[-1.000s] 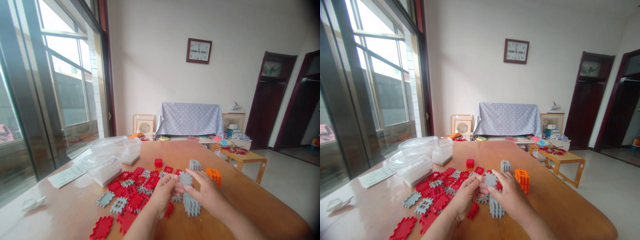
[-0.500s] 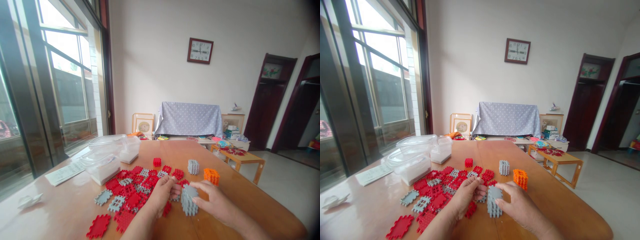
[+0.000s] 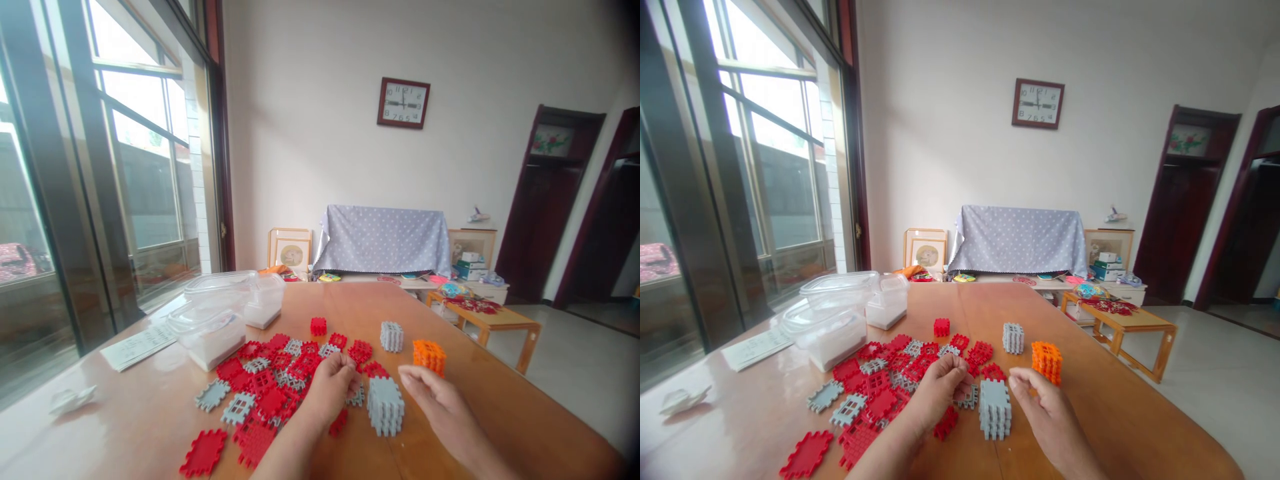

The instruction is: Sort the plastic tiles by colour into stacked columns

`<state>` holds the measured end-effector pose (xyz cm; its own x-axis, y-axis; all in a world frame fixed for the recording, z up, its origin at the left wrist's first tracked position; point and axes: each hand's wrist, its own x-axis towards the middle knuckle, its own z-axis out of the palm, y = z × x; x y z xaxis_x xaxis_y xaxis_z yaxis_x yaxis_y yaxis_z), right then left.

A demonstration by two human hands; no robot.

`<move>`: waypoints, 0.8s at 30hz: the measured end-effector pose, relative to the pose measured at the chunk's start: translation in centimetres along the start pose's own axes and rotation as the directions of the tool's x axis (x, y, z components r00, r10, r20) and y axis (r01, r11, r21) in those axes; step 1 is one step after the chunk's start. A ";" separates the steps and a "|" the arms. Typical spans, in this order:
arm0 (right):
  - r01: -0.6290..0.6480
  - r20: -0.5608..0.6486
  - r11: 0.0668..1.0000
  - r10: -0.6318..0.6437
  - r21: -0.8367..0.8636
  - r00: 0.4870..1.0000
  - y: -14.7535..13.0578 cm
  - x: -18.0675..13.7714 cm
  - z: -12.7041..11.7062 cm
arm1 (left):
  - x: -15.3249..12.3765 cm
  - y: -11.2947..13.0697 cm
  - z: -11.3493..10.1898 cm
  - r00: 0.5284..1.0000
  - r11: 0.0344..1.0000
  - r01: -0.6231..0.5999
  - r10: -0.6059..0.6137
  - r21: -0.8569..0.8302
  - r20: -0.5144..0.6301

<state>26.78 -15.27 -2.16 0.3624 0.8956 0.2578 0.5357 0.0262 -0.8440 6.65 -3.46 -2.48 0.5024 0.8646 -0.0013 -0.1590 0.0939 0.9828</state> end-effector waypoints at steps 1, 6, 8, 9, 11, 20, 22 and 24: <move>-0.039 -0.039 0.998 0.040 0.045 0.998 0.6 0.1 0.4 | 0.3 -0.3 -0.2 0.999 0.999 -0.039 0.039 0.020 -0.007; -0.220 -0.160 0.962 0.245 0.161 0.956 3.1 1.0 2.2 | 1.5 -0.7 -2.1 0.953 0.953 -0.222 0.257 0.207 -0.159; -0.243 -0.146 0.951 0.272 0.188 0.951 3.5 1.7 2.7 | 1.5 -0.4 -2.9 0.921 0.908 -0.241 0.325 0.344 -0.212; -0.247 -0.136 0.948 0.277 0.200 0.951 3.6 2.1 3.0 | 1.4 -0.1 -3.1 0.909 0.876 -0.244 0.356 0.415 -0.216; -0.236 -0.128 0.948 0.266 0.214 0.955 3.8 3.0 3.4 | 0.9 0.3 -3.3 0.903 0.791 -0.250 0.399 0.559 -0.162; -0.163 -0.184 0.981 0.180 0.106 0.966 5.8 5.9 4.4 | -0.9 1.3 -2.2 0.922 0.353 -0.369 0.256 0.860 0.291; -0.144 -0.173 0.986 0.156 0.080 0.973 6.1 6.0 4.6 | -0.8 1.2 -2.3 0.938 0.355 -0.330 0.227 0.875 0.261; -0.104 -0.148 0.993 0.111 0.055 0.983 6.3 5.8 4.7 | -0.6 1.2 -2.6 0.949 0.337 -0.290 0.226 0.896 0.221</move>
<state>28.65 -7.77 -8.18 0.5288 0.8172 0.2292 0.4524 -0.0430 -0.8908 3.93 -2.59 -1.81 0.6289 0.7321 0.2619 0.5621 -0.6608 0.4974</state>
